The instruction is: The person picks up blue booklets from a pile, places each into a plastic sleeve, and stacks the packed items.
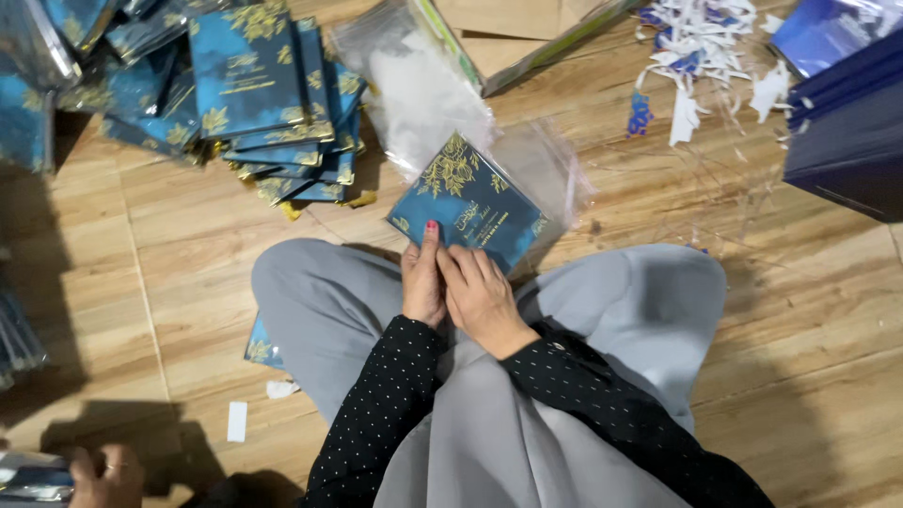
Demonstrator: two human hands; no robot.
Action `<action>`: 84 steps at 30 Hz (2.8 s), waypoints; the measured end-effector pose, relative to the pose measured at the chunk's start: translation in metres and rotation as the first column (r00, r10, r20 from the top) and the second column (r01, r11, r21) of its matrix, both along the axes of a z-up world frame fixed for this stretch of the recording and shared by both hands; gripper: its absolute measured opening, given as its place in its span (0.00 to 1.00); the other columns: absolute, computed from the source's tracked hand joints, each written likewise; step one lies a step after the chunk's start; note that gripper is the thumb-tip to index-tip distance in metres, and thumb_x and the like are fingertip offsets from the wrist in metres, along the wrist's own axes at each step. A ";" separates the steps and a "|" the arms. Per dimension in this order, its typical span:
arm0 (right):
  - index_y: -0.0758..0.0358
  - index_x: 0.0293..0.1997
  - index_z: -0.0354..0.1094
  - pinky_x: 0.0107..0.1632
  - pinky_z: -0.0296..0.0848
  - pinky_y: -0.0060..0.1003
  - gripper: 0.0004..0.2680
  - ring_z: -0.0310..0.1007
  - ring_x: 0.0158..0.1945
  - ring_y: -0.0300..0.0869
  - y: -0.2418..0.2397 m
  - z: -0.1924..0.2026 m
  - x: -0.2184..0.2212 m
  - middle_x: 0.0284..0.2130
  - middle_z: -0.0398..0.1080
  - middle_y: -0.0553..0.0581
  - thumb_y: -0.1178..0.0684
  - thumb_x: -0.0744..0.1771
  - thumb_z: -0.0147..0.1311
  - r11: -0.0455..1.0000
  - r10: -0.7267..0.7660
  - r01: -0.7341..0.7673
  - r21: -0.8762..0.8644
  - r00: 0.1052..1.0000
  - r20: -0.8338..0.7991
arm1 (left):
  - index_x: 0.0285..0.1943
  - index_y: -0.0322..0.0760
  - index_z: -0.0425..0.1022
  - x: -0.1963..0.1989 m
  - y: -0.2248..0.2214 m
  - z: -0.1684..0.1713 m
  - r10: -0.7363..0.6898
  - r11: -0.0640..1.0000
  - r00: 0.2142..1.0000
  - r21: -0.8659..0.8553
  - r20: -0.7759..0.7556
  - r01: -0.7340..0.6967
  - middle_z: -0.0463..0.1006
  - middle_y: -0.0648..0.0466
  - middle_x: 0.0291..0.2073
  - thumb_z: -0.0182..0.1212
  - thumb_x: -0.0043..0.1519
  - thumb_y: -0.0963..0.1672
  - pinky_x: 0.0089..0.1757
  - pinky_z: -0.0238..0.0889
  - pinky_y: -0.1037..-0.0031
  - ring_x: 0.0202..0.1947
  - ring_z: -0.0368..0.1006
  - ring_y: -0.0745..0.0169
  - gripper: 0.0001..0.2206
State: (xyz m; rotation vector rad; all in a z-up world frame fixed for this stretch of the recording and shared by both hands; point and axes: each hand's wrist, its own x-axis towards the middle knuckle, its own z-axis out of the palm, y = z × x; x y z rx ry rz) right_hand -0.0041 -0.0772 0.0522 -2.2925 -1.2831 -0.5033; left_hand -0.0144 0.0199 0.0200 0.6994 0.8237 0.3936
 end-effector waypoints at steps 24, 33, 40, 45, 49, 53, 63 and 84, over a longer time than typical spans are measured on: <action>0.66 0.52 0.57 0.46 0.65 0.34 0.13 0.63 0.46 0.43 -0.053 -0.026 0.040 0.43 0.64 0.61 0.58 0.62 0.44 0.894 -0.261 0.448 0.009 0.537 -0.802 | 0.71 0.48 0.37 -0.172 0.331 -0.108 0.646 0.489 0.251 0.643 -0.721 0.589 0.29 0.53 0.66 0.35 0.64 0.63 0.56 0.34 0.37 0.67 0.32 0.43 0.34; 0.64 0.45 0.64 0.45 0.63 0.36 0.11 0.66 0.43 0.46 -0.067 -0.074 0.057 0.40 0.65 0.58 0.57 0.60 0.47 0.942 -0.309 0.318 -0.107 0.700 -0.644 | 0.69 0.35 0.41 -0.128 0.292 -0.098 0.615 0.392 0.191 0.506 -0.765 0.768 0.38 0.34 0.64 0.42 0.50 0.65 0.51 0.18 0.33 0.63 0.33 0.26 0.46; 0.63 0.53 0.56 0.51 0.56 0.52 0.19 0.52 0.57 0.52 -0.071 -0.091 0.117 0.51 0.57 0.62 0.45 0.61 0.50 0.928 -0.330 0.178 -0.328 0.800 -0.500 | 0.68 0.40 0.33 0.002 0.281 0.035 0.219 0.587 0.581 0.581 -0.784 0.564 0.30 0.43 0.66 0.42 0.57 0.62 0.59 0.24 0.49 0.66 0.25 0.43 0.40; 0.66 0.49 0.60 0.56 0.51 0.46 0.16 0.55 0.54 0.53 -0.101 -0.132 0.157 0.46 0.62 0.64 0.50 0.61 0.54 0.941 -0.321 0.252 -0.226 0.874 -0.364 | 0.54 0.29 0.64 0.046 0.334 -0.034 0.366 0.539 0.656 0.725 -0.660 0.429 0.69 0.45 0.50 0.71 0.45 0.62 0.49 0.58 0.65 0.51 0.65 0.51 0.41; 0.66 0.45 0.63 0.54 0.55 0.44 0.13 0.57 0.52 0.52 -0.094 -0.130 0.152 0.44 0.61 0.63 0.52 0.60 0.53 0.929 -0.370 0.331 -0.165 0.857 -0.360 | 0.44 0.36 0.67 0.048 0.323 -0.022 0.455 0.613 0.756 0.782 -0.469 0.116 0.71 0.50 0.44 0.76 0.44 0.50 0.48 0.61 0.70 0.46 0.66 0.58 0.26; 0.64 0.45 0.64 0.55 0.53 0.43 0.13 0.57 0.52 0.52 -0.093 -0.126 0.150 0.45 0.61 0.63 0.53 0.59 0.54 0.919 -0.395 0.350 -0.183 0.830 -0.395 | 0.24 0.37 0.63 0.049 0.330 -0.007 0.388 0.266 0.886 0.890 0.253 -0.371 0.62 0.55 0.22 0.68 0.49 0.36 0.27 0.76 0.77 0.24 0.62 0.66 0.14; 0.64 0.52 0.60 0.48 0.68 0.35 0.18 0.65 0.51 0.42 -0.077 -0.061 0.139 0.49 0.64 0.60 0.43 0.63 0.43 0.804 0.229 0.554 0.216 0.048 -0.972 | 0.40 0.33 0.71 0.043 0.136 0.118 -0.314 0.024 0.949 1.000 0.005 0.002 0.72 0.50 0.34 0.62 0.58 0.38 0.37 0.55 0.74 0.36 0.65 0.60 0.06; 0.56 0.48 0.61 0.58 0.57 0.38 0.09 0.65 0.48 0.38 -0.115 -0.090 0.134 0.41 0.66 0.48 0.58 0.65 0.46 0.712 0.490 0.558 0.426 0.040 -0.871 | 0.53 0.29 0.66 0.048 0.072 -0.016 -0.066 0.314 0.937 0.885 -0.342 0.345 0.65 0.39 0.45 0.65 0.51 0.42 0.48 0.62 0.69 0.49 0.63 0.45 0.21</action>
